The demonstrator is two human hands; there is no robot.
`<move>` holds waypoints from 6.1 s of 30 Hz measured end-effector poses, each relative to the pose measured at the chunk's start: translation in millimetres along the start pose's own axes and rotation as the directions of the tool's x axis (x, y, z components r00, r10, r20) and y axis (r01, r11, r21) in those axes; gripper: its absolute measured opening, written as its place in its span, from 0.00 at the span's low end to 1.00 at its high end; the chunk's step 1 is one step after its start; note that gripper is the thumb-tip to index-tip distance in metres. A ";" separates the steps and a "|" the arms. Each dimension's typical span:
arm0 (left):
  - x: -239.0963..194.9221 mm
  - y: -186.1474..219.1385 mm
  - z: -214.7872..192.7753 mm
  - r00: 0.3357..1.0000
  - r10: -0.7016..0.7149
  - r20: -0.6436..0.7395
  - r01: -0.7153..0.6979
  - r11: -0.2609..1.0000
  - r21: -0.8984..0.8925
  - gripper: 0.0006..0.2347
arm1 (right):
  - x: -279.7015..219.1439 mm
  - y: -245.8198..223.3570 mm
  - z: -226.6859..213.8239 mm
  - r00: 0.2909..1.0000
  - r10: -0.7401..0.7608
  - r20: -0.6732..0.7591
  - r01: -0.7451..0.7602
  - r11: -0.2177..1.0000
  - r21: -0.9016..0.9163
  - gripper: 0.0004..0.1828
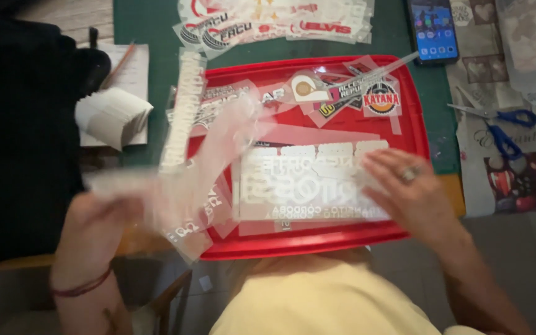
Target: A person is sorting and organizing various stickers and decals into a red plastic tray on a desk with a cutting mat.
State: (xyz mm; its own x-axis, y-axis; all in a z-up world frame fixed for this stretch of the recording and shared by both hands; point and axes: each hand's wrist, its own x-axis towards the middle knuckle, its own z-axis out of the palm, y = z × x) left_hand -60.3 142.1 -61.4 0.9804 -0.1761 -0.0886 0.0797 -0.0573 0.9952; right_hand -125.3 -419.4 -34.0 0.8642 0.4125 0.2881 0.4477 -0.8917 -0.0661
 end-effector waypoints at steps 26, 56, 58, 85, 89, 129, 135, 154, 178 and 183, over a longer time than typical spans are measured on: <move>5.3 70.7 52.5 0.885 -0.452 -0.114 0.355 0.495 0.793 0.18 | 21.9 -24.8 23.5 0.926 0.320 0.201 -0.306 0.947 -0.098 0.21; 58.7 34.0 100.5 0.880 0.368 0.301 -0.344 0.057 0.937 0.26 | 23.6 -30.4 31.5 0.954 0.222 0.199 -0.227 0.974 0.004 0.17; 79.0 28.4 101.3 0.860 0.339 0.381 -0.412 0.020 0.911 0.25 | 20.5 -31.9 36.8 0.957 0.225 0.185 -0.224 0.974 -0.026 0.19; 83.3 21.6 112.3 0.851 0.443 0.284 -0.254 -0.128 0.959 0.29 | 27.4 -36.3 44.4 0.967 0.191 0.172 -0.200 0.979 0.038 0.12; 74.2 26.6 120.7 0.826 0.462 0.324 -0.317 -0.095 0.944 0.28 | 26.4 -19.2 42.1 0.993 0.113 0.031 -0.116 0.989 0.094 0.08; 49.8 33.4 137.0 0.813 0.407 0.417 -0.478 0.056 0.877 0.25 | 47.2 87.5 20.7 0.909 0.344 0.238 -0.415 0.676 0.608 0.41; 54.7 33.2 146.6 0.775 0.450 0.445 -0.511 0.029 0.859 0.26 | 67.6 112.3 30.9 0.878 0.395 0.271 -0.377 0.218 0.900 0.35; 163.5 90.4 352.4 0.251 0.859 0.447 -0.841 -0.035 0.540 0.03 | 92.8 130.3 76.1 0.987 0.093 0.130 -0.100 -0.273 0.957 0.36; 180.0 115.8 332.0 0.119 0.889 0.442 -0.536 -0.318 0.782 0.04 | 89.7 128.4 81.6 0.897 0.392 0.203 -0.196 -0.058 0.979 0.16; 184.1 111.5 335.6 0.136 0.886 0.442 -0.524 -0.315 0.792 0.02 | 89.0 136.6 85.3 0.880 0.423 0.216 -0.206 -0.069 0.976 0.17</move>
State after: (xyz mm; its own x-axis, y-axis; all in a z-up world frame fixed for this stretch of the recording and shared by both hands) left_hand 68.6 -226.5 19.1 0.1244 -0.5094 0.8515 -0.6813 -0.6677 -0.3000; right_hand 32.4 -488.7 -98.8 0.9995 0.0260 0.0192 0.0148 0.1583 -0.9873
